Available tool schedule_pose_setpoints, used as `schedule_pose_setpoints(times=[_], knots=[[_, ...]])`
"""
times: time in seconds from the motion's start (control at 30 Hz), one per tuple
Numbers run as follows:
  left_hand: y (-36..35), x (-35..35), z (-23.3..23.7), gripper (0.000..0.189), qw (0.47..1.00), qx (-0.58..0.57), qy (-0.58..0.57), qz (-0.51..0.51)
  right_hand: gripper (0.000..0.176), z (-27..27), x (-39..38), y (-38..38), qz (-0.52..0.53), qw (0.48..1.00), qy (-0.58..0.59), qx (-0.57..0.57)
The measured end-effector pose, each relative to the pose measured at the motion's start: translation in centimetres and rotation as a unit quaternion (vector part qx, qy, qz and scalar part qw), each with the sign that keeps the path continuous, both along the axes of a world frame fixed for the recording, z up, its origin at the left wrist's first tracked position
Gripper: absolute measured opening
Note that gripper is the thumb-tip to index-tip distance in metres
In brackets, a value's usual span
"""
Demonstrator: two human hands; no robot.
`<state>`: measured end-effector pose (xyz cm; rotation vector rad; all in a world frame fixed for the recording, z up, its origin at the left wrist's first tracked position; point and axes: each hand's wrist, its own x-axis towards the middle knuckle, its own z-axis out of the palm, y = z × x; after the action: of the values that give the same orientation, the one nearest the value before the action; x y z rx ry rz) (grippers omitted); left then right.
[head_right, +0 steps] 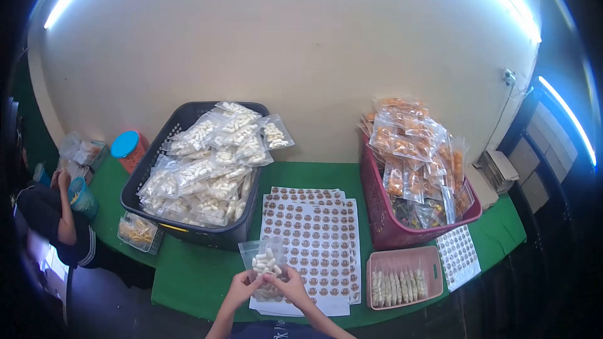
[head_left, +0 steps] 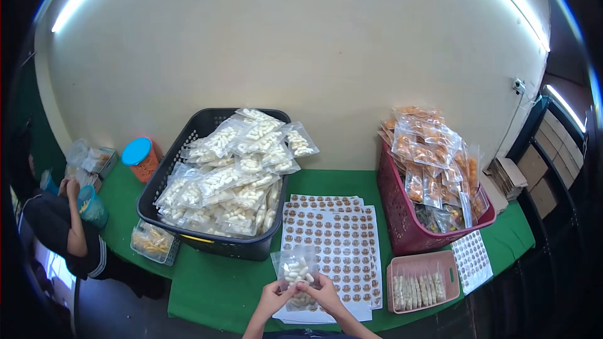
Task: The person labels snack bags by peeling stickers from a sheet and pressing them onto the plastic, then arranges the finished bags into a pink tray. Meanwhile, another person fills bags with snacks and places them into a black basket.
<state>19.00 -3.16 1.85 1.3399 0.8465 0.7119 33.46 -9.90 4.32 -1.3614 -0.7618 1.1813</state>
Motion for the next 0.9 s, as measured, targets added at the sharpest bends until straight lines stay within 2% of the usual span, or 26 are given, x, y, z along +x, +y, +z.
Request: schedule_pose_setpoints(times=[0.07, 0.1, 0.2, 0.27, 0.37, 0.4, 0.5, 0.6, 0.7, 0.8, 0.9], knots=[[-0.4, 0.8, -0.8, 0.021, 0.998, 0.047, -0.037, 0.034, 0.027, -0.2, -0.3, 0.1, -0.031, 0.999, -0.002, 0.016], [-0.4, 0.8, -0.9, 0.021, 0.997, 0.063, -0.019, 0.031, 0.026, -0.9, -0.2, 0.1, -0.042, 0.999, 0.014, 0.020], [-0.7, 0.7, 3.1, 0.022, 0.996, 0.082, 0.026, 0.006, 0.024, -0.4, -0.5, 0.3, -0.073, 0.996, 0.027, 0.032], [-0.8, 0.7, 3.0, 0.023, 0.995, 0.100, -0.004, 0.013, 0.023, 0.3, -0.7, 0.1, -0.078, 0.996, 0.024, 0.029], [-0.9, 0.7, 3.4, 0.022, 0.992, 0.120, -0.034, 0.022, 0.023, 0.4, -0.8, 0.0, -0.076, 0.991, 0.006, 0.108], [-1.1, 0.6, 3.5, 0.022, 0.991, 0.124, -0.040, 0.023, 0.023, 0.5, -0.7, -0.1, -0.076, 0.992, 0.003, 0.101], [-0.9, 0.7, 2.0, 0.025, 0.995, 0.080, -0.058, 0.002, 0.024, 1.0, -0.7, -0.1, -0.088, 0.992, 0.009, 0.092], [-0.9, 1.0, 1.7, 0.023, 0.996, 0.030, -0.084, 0.029, 0.025, 0.1, -0.8, 0.0, -0.088, 0.989, -0.010, 0.117], [-0.4, 0.4, 1.4, 0.025, 0.992, 0.120, 0.024, 0.004, 0.023, 1.1, -1.2, 0.0, -0.083, 0.986, 0.019, 0.142], [-0.5, 0.6, 2.6, 0.025, 0.985, 0.168, 0.025, 0.026, 0.022, 0.3, -1.6, -0.1, -0.080, 0.990, 0.002, 0.112], [-0.7, 1.0, 2.6, 0.025, 0.987, 0.151, -0.023, 0.042, 0.021, 0.6, -1.7, 0.1, -0.092, 0.990, 0.003, 0.105]])
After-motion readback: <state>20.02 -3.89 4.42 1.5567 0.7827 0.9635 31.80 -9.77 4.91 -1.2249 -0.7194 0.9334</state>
